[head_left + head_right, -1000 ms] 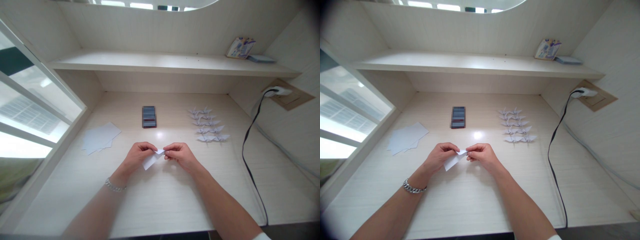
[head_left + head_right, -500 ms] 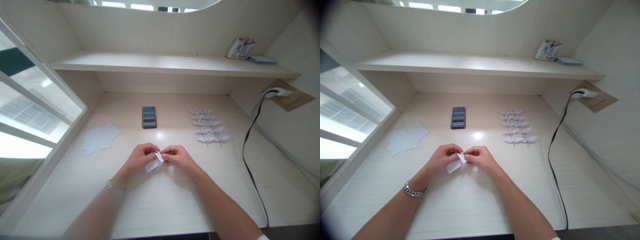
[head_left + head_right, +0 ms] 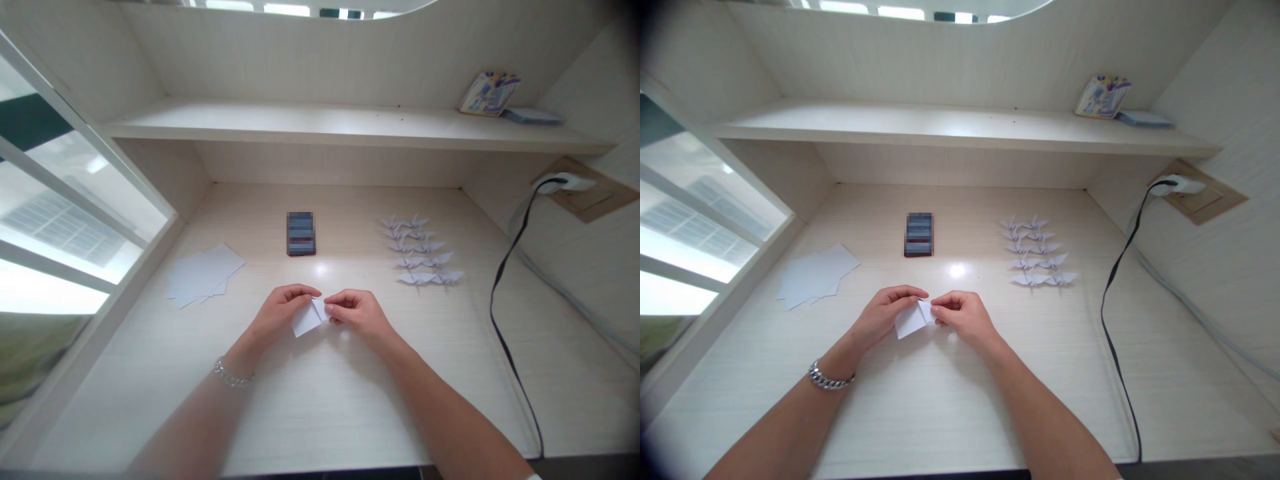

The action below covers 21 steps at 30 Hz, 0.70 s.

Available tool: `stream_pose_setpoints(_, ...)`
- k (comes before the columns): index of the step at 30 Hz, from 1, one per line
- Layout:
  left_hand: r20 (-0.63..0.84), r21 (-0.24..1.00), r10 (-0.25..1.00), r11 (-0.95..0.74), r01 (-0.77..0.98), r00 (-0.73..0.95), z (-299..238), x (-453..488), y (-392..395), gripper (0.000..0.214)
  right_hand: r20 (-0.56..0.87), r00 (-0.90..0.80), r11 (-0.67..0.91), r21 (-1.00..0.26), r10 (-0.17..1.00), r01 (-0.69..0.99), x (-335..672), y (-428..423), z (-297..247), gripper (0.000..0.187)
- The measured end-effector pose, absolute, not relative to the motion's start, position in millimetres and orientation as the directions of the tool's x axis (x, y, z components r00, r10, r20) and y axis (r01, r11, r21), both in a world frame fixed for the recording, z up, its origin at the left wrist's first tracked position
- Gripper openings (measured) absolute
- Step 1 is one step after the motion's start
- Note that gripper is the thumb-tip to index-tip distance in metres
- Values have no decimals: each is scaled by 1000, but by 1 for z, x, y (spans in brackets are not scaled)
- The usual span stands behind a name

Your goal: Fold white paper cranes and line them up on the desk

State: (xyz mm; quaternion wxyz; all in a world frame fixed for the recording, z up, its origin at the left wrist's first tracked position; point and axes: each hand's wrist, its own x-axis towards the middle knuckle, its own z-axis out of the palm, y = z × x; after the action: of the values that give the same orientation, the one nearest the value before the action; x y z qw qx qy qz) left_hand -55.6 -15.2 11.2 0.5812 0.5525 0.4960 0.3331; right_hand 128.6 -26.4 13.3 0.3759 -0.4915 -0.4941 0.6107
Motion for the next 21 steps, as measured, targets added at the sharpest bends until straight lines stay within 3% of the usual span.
stream_pose_setpoints(21,-192,960,936,116,255,296,9,-55,-17,30,-197,-253,-169,-977,947,128,127,-29,13,20)
